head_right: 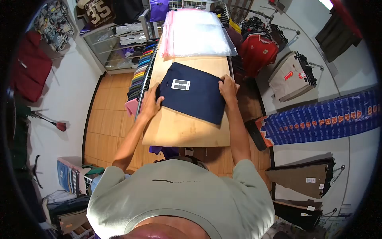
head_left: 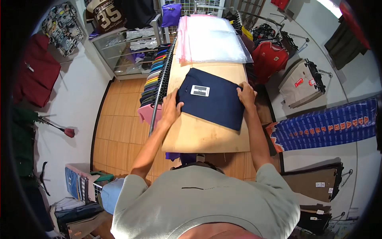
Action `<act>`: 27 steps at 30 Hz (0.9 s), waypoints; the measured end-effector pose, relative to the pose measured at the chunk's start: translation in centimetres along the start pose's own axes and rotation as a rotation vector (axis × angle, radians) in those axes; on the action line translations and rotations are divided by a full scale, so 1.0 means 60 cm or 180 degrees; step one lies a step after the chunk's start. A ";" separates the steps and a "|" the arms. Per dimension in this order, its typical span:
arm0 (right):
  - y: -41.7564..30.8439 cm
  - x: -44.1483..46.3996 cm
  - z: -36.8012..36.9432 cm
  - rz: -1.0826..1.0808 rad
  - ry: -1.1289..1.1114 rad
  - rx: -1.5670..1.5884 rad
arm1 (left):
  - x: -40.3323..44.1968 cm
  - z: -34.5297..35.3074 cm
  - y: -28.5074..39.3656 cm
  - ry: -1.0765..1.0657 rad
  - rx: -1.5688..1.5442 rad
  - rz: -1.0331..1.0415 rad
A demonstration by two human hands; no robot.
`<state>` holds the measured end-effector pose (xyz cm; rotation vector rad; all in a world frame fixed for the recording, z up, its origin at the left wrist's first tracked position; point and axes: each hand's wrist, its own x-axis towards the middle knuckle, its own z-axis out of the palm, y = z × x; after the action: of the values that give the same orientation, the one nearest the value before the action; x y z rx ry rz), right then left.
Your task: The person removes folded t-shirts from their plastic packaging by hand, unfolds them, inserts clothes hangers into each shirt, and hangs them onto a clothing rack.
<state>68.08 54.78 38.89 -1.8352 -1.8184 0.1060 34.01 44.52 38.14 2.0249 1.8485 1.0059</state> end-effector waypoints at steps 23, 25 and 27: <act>-0.040 -0.063 0.010 0.0514 -0.0141 0.0295 | 0.190 0.137 -0.053 0.0613 -0.0502 0.0309; -0.047 -0.014 0.028 0.0729 -0.0220 0.0209 | 0.188 0.138 -0.054 0.0717 -0.0493 0.0460; -0.039 0.028 0.056 0.0696 -0.0116 0.0407 | 0.185 0.135 -0.047 0.0760 -0.0501 0.0449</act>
<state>64.67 57.28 37.57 -1.9453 -1.5902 0.3307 36.42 57.77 34.19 2.0386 1.6879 1.4403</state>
